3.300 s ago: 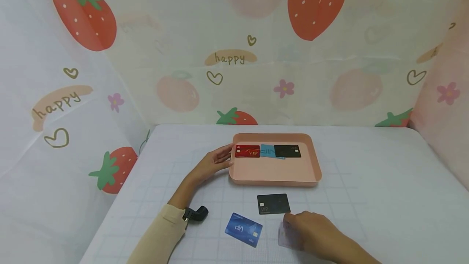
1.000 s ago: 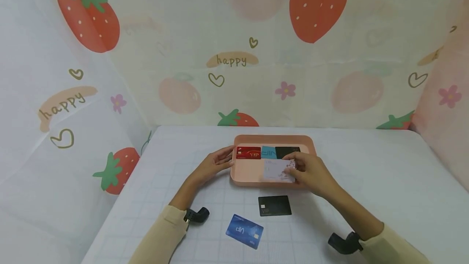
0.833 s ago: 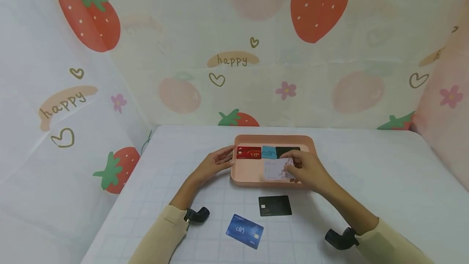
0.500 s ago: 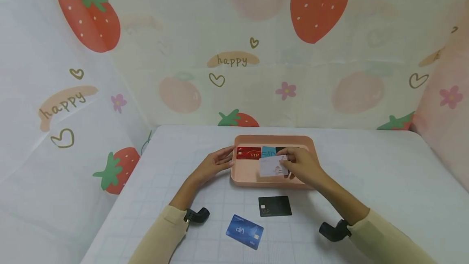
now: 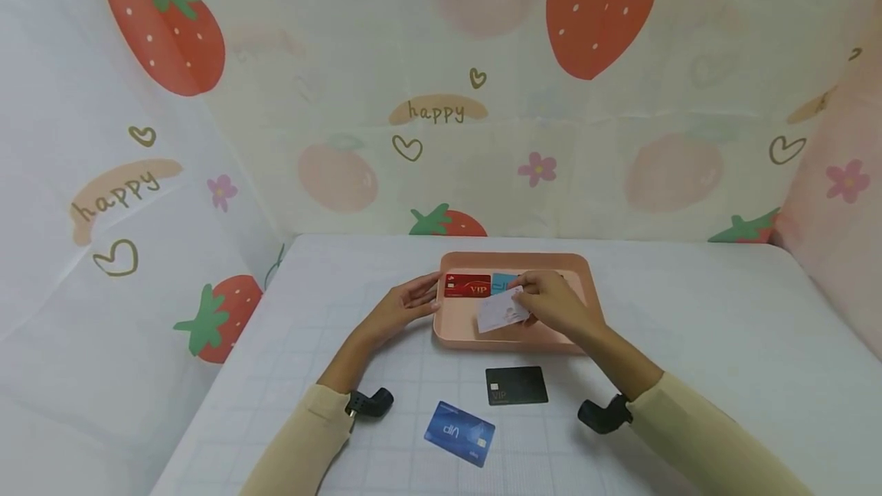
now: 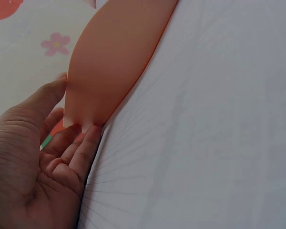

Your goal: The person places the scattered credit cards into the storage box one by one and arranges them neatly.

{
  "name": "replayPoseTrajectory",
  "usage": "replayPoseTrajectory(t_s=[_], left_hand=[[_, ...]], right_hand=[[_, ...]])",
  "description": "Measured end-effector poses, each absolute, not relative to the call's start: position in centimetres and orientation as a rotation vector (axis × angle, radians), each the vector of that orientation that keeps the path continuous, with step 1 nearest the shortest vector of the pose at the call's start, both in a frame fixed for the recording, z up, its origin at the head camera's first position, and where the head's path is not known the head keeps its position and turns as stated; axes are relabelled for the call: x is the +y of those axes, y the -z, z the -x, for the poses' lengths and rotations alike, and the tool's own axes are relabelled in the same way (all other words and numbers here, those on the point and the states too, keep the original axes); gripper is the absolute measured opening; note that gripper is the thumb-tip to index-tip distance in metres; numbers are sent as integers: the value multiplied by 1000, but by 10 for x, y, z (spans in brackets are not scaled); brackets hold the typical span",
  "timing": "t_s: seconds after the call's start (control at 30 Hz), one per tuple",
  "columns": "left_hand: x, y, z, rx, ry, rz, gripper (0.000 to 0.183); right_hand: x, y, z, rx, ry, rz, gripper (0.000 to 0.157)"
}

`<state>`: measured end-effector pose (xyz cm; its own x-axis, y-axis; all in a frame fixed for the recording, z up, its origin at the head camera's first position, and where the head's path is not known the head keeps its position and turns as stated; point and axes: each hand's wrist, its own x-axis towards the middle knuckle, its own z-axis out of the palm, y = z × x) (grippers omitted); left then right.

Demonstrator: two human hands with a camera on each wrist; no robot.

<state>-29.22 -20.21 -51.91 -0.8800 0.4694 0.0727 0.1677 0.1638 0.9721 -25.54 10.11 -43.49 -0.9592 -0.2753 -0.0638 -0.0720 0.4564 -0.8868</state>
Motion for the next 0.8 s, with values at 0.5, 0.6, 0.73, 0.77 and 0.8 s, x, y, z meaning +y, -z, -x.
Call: replayPoseTrajectory(t_s=[0.5,0.6,0.73,0.77,0.8], left_hand=[[-202,520,293,2192,-1782,-608,63],[-201,519,293,2194,-1779,-601,64],[-201,518,293,2189,-1781,-607,65],[-201,518,294,2186,-1783,-612,65],[-201,518,294,2183,-1784,-614,65]], right_hand=[[80,453,271,2378,1565,218,28],[75,454,272,2331,1595,210,28],[69,455,275,2316,1600,195,29],[68,456,275,2331,1588,194,29],[66,457,276,2348,1574,190,29]])
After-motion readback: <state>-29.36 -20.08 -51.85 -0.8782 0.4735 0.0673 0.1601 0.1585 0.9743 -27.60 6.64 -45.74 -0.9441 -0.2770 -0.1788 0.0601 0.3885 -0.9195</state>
